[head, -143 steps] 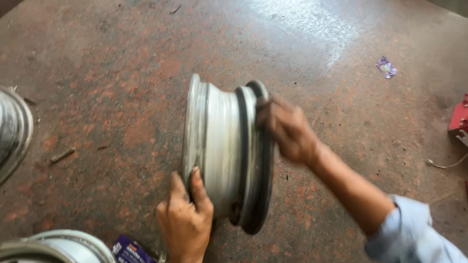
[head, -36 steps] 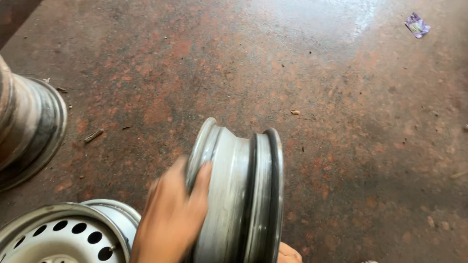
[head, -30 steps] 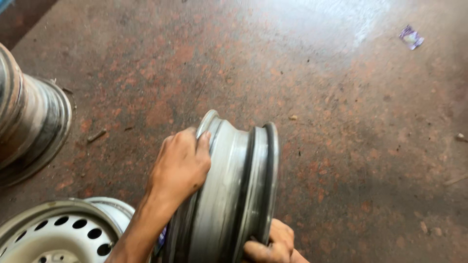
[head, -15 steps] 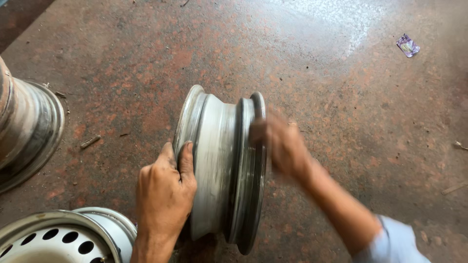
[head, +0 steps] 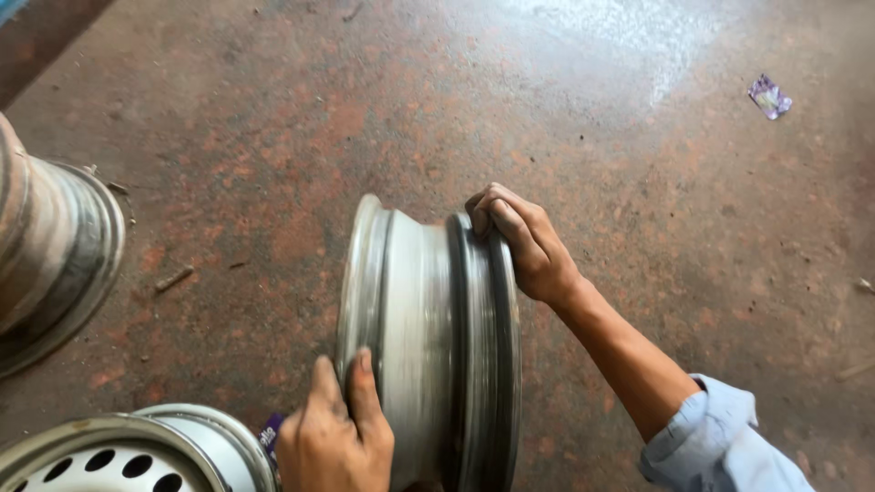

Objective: The person sands the outer edge and side of a metal wheel rim by hand using a piece of sandpaper, rotating the rim to reach different sections.

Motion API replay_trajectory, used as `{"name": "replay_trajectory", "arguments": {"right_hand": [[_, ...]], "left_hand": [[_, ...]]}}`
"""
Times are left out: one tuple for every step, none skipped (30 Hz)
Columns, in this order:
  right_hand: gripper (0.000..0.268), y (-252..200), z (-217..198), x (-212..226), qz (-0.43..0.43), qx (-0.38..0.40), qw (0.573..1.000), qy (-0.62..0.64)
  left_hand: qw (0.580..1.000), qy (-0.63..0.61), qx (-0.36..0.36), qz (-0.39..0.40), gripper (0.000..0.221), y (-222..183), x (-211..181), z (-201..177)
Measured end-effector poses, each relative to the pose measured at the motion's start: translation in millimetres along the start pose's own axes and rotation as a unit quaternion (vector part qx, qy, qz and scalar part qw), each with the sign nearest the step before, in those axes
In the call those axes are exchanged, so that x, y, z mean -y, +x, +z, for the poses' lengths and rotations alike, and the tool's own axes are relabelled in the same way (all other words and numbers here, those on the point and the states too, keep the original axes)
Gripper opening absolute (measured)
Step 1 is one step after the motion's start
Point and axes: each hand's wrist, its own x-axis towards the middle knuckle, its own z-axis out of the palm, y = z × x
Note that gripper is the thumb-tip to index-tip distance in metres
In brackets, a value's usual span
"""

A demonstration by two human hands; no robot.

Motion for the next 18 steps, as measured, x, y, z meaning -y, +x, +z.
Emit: {"name": "replay_trajectory", "arguments": {"right_hand": [[0.041,4.1,1.9,4.7,0.026,-0.002,1.000,0.015],[0.042,1.1,1.1,13.4,0.061,-0.004,0.998,0.026],[0.041,-14.8,6.2,34.4,0.098,0.009,0.995,-0.006],[0.041,-26.4,18.4,56.5,0.129,0.026,0.991,-0.029],[0.040,-40.4,22.2,84.3,0.031,0.039,0.998,-0.046],[0.039,-57.1,17.9,113.8,-0.059,0.053,0.995,-0.068],[0.039,-53.5,12.1,107.9,-0.074,0.065,0.993,-0.060],[0.039,-43.4,6.3,93.1,-0.092,0.073,0.992,-0.048],[0.040,-32.6,2.5,78.8,-0.110,0.080,0.990,-0.036],[0.039,-16.9,1.0,61.5,-0.041,0.072,0.997,-0.007],[0.039,-3.9,-1.4,51.5,0.029,0.063,0.997,0.022],[0.037,5.8,-4.7,49.9,0.022,0.060,0.998,-0.007],[0.037,14.1,-7.5,49.7,0.015,0.056,0.998,-0.036],[0.036,13.2,-9.0,52.2,0.018,0.049,0.996,-0.067],[0.033,-2.2,1.8,63.6,0.026,0.054,0.998,-0.003],[0.032,-22.1,16.9,80.6,0.034,0.063,0.995,0.064],[0.028,-45.9,18.1,106.6,-0.008,0.090,0.996,-0.018],[0.027,-64.4,14.3,127.5,-0.051,0.118,0.987,-0.098]], "left_hand": [[1.000,0.003,-0.009,-0.007,0.039,-4.9,2.5,2.2],[1.000,0.003,-0.009,-0.013,0.039,-12.7,5.6,5.4],[0.999,-0.002,0.021,-0.040,0.040,-17.9,12.5,7.6],[0.996,-0.004,0.043,-0.073,0.040,-19.7,22.5,8.8],[0.992,-0.005,0.065,-0.106,0.041,-21.7,31.7,12.8],[0.998,-0.021,-0.006,-0.056,0.042,-30.6,35.1,23.1],[0.996,-0.036,-0.079,-0.008,0.043,-40.7,35.7,33.6],[0.986,-0.045,-0.154,0.042,0.045,-46.9,38.2,36.4],[0.988,-0.056,-0.138,0.034,0.045,-51.1,39.5,34.8],[0.989,-0.077,-0.124,0.029,0.044,-50.9,34.4,35.7],[0.989,-0.098,-0.109,0.024,0.044,-50.0,27.6,33.7],[0.993,-0.095,-0.076,-0.002,0.041,-46.8,23.4,28.1],[0.994,-0.092,-0.043,-0.028,0.038,-42.6,19.5,22.7],[0.995,-0.089,0.002,-0.054,0.036,-42.5,15.6,17.1],[0.993,-0.097,0.000,-0.061,0.035,-43.2,12.2,12.8],[0.992,-0.104,-0.004,-0.071,0.035,-43.9,9.2,9.6],[0.990,-0.111,-0.007,-0.081,0.035,-43.7,7.9,8.3],[0.992,-0.108,-0.009,-0.060,0.035,-43.9,9.1,9.2]]}}
